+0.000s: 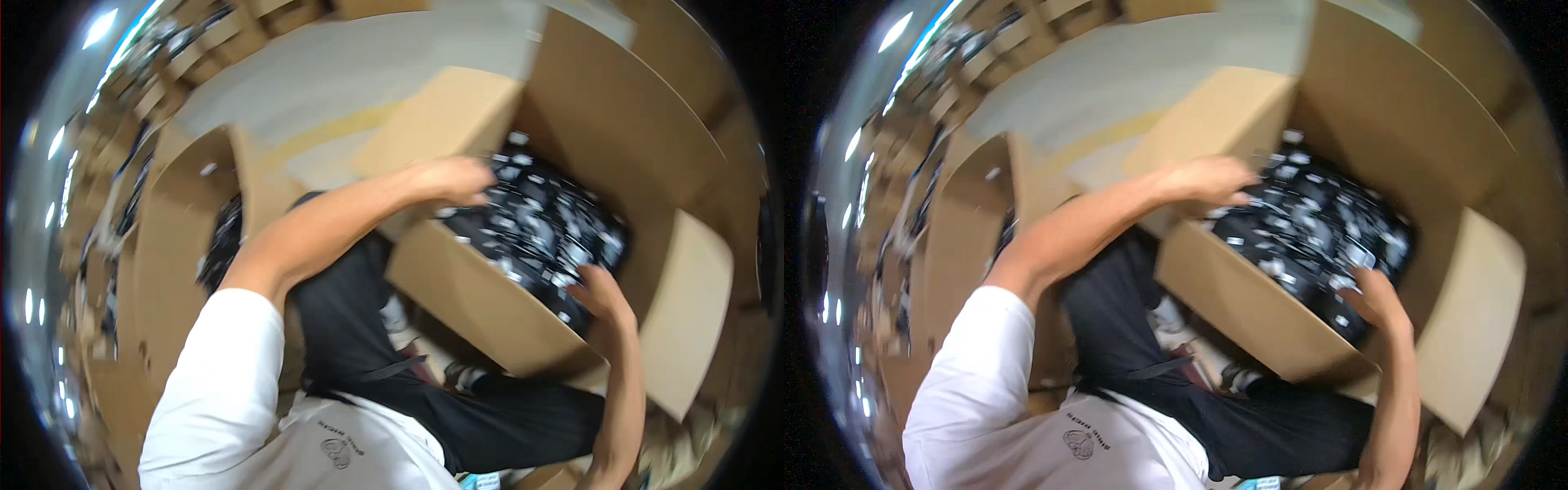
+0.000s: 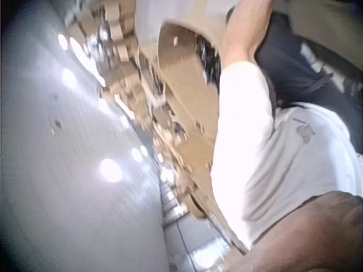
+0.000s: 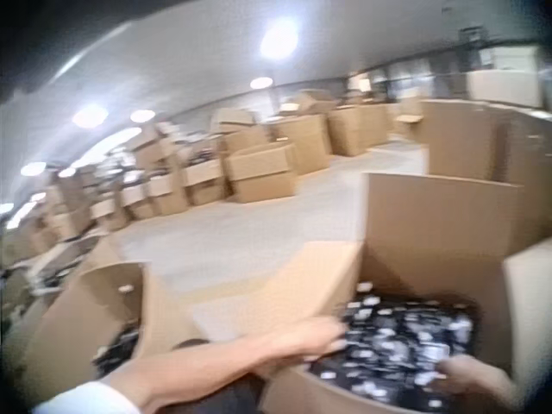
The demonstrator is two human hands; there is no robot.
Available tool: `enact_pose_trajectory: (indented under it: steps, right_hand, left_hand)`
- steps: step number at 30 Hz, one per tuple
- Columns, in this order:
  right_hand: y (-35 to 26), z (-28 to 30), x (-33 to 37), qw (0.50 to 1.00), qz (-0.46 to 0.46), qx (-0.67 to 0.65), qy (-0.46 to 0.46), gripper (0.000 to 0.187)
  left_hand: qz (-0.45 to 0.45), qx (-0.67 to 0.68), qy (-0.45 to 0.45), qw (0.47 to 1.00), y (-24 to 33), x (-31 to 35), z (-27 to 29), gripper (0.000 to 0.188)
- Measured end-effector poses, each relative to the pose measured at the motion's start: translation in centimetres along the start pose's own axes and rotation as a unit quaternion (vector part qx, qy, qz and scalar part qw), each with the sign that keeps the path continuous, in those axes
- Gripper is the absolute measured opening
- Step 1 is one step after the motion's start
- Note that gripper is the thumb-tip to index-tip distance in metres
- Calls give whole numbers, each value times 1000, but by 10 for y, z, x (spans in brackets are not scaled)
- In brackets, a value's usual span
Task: The person transfers electronic monitors by hand from a large bin into a smaller shipping box.
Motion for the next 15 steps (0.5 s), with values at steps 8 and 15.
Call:
enact_pose_trajectory:
  steps: [8, 15]
  right_hand:
    - [-14, -6, -1, 999, 39, -33, 15, 24]
    - [-11, -11, -3, 999, 44, -4, 14, 23]
  left_hand:
    - [332, 130, 297, 886, -115, 350, 75, 44]
    - [610, 229, -9, 759, -119, 567, -217, 35]
Point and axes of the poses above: each hand's wrist, its own x-axis away from the middle knuckle, its own z-axis out of the back of the hand, y = z × x, the point moved 3 cm from there along -x, towards the middle knuckle, and after that the axes turned 13 degrees about -x, right-handed, at the moved point
